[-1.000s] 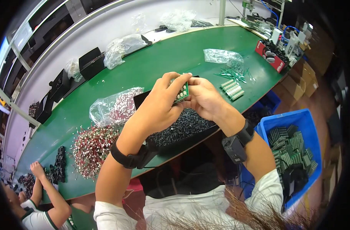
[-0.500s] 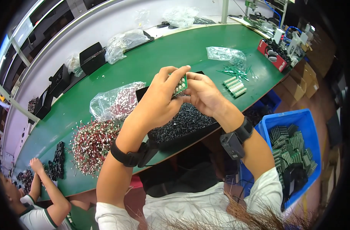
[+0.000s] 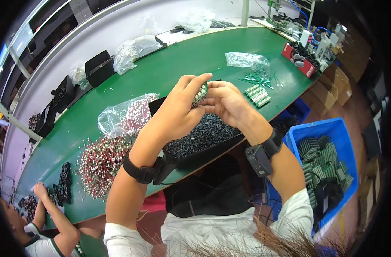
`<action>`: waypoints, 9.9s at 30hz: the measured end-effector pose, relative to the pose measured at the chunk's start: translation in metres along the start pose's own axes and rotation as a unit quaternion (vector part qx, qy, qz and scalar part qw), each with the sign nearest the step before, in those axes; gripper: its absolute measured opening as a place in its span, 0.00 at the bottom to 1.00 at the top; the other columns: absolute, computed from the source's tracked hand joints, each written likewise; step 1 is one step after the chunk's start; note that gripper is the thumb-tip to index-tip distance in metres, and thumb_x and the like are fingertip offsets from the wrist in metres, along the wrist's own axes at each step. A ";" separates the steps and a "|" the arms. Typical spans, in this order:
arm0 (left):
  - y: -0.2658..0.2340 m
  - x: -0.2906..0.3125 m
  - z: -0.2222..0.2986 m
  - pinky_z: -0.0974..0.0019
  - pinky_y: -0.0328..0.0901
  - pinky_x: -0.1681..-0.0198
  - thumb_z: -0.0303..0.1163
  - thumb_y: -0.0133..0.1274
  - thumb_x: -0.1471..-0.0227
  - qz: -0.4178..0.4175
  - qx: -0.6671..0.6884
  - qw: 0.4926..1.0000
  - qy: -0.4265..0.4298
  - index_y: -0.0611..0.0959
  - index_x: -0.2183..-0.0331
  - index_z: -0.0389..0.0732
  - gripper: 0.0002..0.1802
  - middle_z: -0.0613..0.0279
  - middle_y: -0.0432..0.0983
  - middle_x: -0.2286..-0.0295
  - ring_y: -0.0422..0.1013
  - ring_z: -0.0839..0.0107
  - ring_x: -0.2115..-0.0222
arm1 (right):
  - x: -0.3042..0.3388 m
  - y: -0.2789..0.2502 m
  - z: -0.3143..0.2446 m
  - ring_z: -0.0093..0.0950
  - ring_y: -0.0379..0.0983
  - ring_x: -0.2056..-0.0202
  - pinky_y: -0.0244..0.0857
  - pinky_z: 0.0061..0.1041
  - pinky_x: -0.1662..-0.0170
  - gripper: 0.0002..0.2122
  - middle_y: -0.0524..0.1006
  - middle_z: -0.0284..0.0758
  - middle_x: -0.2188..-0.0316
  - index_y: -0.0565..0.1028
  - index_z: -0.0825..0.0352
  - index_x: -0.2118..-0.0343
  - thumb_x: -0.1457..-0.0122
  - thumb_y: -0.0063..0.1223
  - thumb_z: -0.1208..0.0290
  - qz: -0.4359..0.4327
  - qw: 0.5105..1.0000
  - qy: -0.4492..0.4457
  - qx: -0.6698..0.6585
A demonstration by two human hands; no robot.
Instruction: Manually assembling small components onto circuit boards at a factory workstation.
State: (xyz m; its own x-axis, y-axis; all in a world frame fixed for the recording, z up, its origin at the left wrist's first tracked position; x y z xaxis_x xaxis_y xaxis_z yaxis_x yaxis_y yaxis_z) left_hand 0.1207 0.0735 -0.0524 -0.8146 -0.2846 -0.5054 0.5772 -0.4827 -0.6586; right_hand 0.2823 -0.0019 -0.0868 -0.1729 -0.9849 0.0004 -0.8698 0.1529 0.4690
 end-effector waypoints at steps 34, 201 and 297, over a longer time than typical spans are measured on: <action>0.005 0.023 -0.052 0.36 0.72 0.50 0.69 0.25 0.36 0.061 0.621 0.745 -0.236 0.59 0.33 0.41 0.47 0.42 0.69 0.43 0.71 0.47 0.46 | -0.005 -0.004 0.005 0.28 0.80 0.71 0.73 0.24 0.68 0.07 0.81 0.38 0.68 0.81 0.70 0.62 0.45 0.61 0.83 0.081 0.758 -0.418 0.494; 0.023 0.032 -0.077 0.62 0.59 0.39 0.58 0.23 0.30 0.071 0.423 0.883 -0.188 0.68 0.39 0.33 0.40 0.52 0.73 0.49 0.69 0.67 0.47 | -0.034 0.038 0.009 0.26 0.72 0.80 0.66 0.25 0.77 0.05 0.72 0.35 0.77 0.75 0.69 0.74 0.51 0.62 0.80 0.033 0.772 -0.333 0.541; 0.013 0.030 -0.072 0.54 0.77 0.60 0.65 0.25 0.33 0.062 0.610 0.735 -0.290 0.68 0.40 0.38 0.42 0.52 0.75 0.54 0.77 0.61 0.56 | -0.017 0.005 -0.004 0.32 0.75 0.77 0.70 0.26 0.74 0.10 0.76 0.36 0.76 0.76 0.69 0.73 0.60 0.60 0.87 -0.025 0.649 -0.408 0.642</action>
State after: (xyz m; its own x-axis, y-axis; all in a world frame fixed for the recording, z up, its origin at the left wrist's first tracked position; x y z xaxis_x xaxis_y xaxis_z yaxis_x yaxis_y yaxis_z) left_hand 0.1077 0.1178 -0.1167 -0.8515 -0.5231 0.0366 0.4570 -0.7061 0.5409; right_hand 0.2826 0.0156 -0.0804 0.1392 -0.7012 -0.6993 -0.4611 0.5791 -0.6724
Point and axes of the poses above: each hand's wrist, its own x-axis away from the middle knuckle, its own y-axis out of the palm, z = x × y, the point moved 1 cm from there along -x, towards the middle knuckle
